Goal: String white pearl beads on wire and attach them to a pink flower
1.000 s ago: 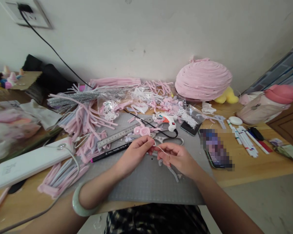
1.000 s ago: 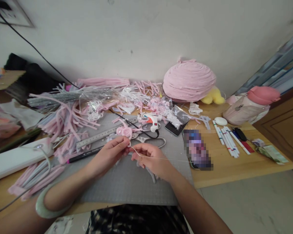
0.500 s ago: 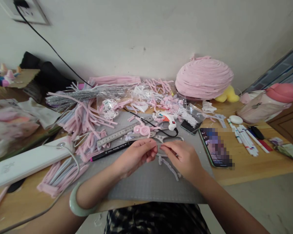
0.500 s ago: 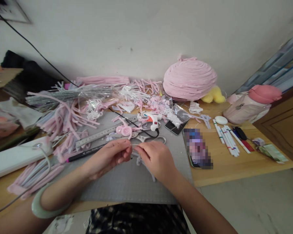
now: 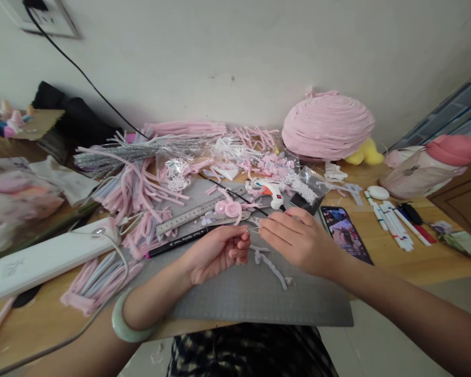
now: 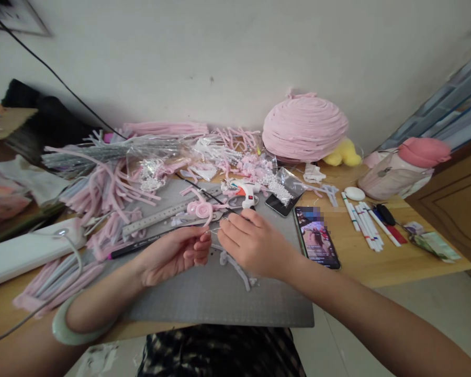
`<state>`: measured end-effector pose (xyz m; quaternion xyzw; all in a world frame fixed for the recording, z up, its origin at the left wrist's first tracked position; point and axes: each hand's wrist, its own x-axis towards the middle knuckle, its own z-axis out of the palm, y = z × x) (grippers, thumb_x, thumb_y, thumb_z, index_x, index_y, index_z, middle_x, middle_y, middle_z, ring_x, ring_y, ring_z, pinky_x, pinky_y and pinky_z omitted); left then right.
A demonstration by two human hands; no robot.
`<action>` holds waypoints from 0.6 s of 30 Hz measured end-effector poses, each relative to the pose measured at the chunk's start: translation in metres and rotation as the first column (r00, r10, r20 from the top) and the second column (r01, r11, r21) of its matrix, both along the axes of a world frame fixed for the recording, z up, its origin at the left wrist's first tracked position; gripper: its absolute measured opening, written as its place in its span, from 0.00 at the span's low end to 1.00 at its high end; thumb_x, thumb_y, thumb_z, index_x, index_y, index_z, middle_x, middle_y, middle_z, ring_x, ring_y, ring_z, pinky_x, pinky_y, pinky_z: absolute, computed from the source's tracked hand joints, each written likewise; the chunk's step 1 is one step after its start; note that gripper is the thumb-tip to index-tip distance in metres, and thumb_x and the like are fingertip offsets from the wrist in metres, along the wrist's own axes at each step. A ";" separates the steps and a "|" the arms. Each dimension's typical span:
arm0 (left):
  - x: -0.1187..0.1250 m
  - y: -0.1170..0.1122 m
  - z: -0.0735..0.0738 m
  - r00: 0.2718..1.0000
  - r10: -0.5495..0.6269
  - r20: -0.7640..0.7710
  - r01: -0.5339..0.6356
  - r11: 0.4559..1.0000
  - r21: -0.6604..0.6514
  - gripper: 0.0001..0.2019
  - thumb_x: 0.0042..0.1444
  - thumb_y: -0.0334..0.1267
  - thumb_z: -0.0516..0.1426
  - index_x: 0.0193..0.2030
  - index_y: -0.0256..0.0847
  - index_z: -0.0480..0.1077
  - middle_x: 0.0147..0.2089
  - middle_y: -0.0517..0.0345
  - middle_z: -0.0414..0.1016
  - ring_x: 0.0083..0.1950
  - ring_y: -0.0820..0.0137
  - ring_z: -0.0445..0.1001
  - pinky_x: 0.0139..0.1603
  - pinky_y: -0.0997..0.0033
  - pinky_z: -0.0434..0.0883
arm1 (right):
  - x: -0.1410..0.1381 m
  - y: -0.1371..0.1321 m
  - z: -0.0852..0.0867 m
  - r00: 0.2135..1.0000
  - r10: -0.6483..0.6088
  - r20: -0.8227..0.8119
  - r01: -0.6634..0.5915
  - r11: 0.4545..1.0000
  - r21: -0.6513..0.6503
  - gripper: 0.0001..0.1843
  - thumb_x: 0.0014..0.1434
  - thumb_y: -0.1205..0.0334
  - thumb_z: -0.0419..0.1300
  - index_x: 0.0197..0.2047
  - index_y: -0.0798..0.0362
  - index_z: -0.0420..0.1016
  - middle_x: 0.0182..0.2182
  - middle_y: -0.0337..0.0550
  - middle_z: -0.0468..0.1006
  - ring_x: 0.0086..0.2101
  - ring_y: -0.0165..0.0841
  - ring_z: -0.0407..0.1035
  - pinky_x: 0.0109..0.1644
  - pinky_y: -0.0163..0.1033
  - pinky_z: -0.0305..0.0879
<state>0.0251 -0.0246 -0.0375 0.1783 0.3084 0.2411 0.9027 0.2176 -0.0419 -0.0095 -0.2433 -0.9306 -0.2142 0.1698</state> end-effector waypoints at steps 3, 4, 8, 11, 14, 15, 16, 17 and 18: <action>-0.001 0.001 0.000 0.998 -0.050 -0.035 0.050 0.999 -0.001 0.12 0.57 0.33 0.50 0.23 0.33 0.65 0.19 0.64 0.59 0.16 0.84 0.52 0.23 0.80 0.60 | 0.000 0.004 0.005 0.997 0.074 0.029 -0.071 0.993 -0.096 0.15 0.61 0.72 0.46 0.36 0.58 0.73 0.32 0.50 0.77 0.35 0.35 0.67 0.41 0.42 0.57; -0.001 0.001 0.000 0.997 -0.061 -0.039 0.061 0.998 0.006 0.12 0.56 0.33 0.50 0.23 0.33 0.65 0.19 0.64 0.59 0.16 0.84 0.52 0.23 0.80 0.61 | 0.001 0.004 0.005 0.996 0.087 0.019 -0.084 0.987 -0.137 0.15 0.61 0.73 0.45 0.35 0.59 0.73 0.31 0.50 0.77 0.34 0.34 0.67 0.39 0.42 0.58; -0.001 0.001 -0.002 0.992 -0.073 -0.105 0.084 0.991 0.104 0.10 0.52 0.33 0.54 0.23 0.32 0.66 0.19 0.63 0.61 0.18 0.83 0.55 0.25 0.80 0.60 | 0.002 0.004 0.000 0.993 0.040 -0.109 -0.074 0.941 -0.331 0.16 0.59 0.74 0.45 0.32 0.58 0.74 0.26 0.48 0.76 0.30 0.33 0.67 0.36 0.39 0.61; 0.000 -0.001 -0.001 0.964 -0.055 -0.260 0.139 0.938 0.317 0.10 0.51 0.38 0.56 0.23 0.33 0.67 0.20 0.62 0.64 0.19 0.81 0.56 0.23 0.80 0.58 | 0.002 0.005 0.000 0.969 -0.091 -0.232 -0.053 0.835 -0.547 0.16 0.57 0.73 0.47 0.30 0.56 0.75 0.24 0.44 0.77 0.28 0.30 0.67 0.33 0.35 0.62; -0.002 -0.002 0.002 0.892 0.012 -0.453 0.297 0.739 0.605 0.13 0.53 0.43 0.54 0.24 0.36 0.67 0.21 0.62 0.64 0.22 0.78 0.59 0.24 0.78 0.56 | 0.001 0.006 0.004 0.919 -0.317 -0.235 -0.014 0.568 -0.823 0.13 0.56 0.70 0.50 0.28 0.54 0.75 0.23 0.41 0.77 0.25 0.28 0.68 0.30 0.33 0.62; -0.003 -0.002 0.003 0.868 0.045 -0.495 0.350 0.653 0.672 0.13 0.54 0.43 0.53 0.24 0.37 0.67 0.22 0.63 0.63 0.24 0.77 0.59 0.24 0.77 0.56 | 0.000 0.007 0.006 0.898 -0.393 -0.198 -0.013 0.425 -0.905 0.12 0.56 0.69 0.51 0.27 0.54 0.75 0.23 0.40 0.78 0.23 0.28 0.68 0.28 0.32 0.61; -0.003 -0.003 0.004 0.851 0.073 -0.520 0.388 0.581 0.716 0.14 0.55 0.44 0.52 0.24 0.37 0.66 0.22 0.63 0.63 0.24 0.76 0.59 0.25 0.77 0.57 | 0.000 0.007 0.007 0.880 -0.450 -0.154 -0.025 0.280 -0.960 0.12 0.56 0.67 0.52 0.27 0.54 0.75 0.22 0.40 0.78 0.22 0.27 0.68 0.27 0.31 0.61; -0.004 -0.003 0.005 0.844 0.088 -0.530 0.406 0.540 0.737 0.14 0.55 0.44 0.52 0.24 0.38 0.66 0.21 0.63 0.62 0.24 0.76 0.59 0.26 0.76 0.57 | 0.000 0.008 0.008 0.868 -0.482 -0.119 -0.043 0.166 -0.985 0.12 0.56 0.66 0.52 0.27 0.54 0.75 0.22 0.39 0.78 0.21 0.27 0.68 0.26 0.31 0.61; -0.003 -0.004 0.005 0.846 0.083 -0.526 0.406 0.541 0.737 0.15 0.55 0.44 0.51 0.23 0.38 0.65 0.21 0.63 0.61 0.24 0.76 0.59 0.26 0.76 0.57 | 0.000 0.007 0.009 0.866 -0.490 -0.099 -0.052 0.109 -0.993 0.11 0.57 0.65 0.52 0.27 0.54 0.74 0.22 0.39 0.78 0.21 0.27 0.68 0.26 0.31 0.61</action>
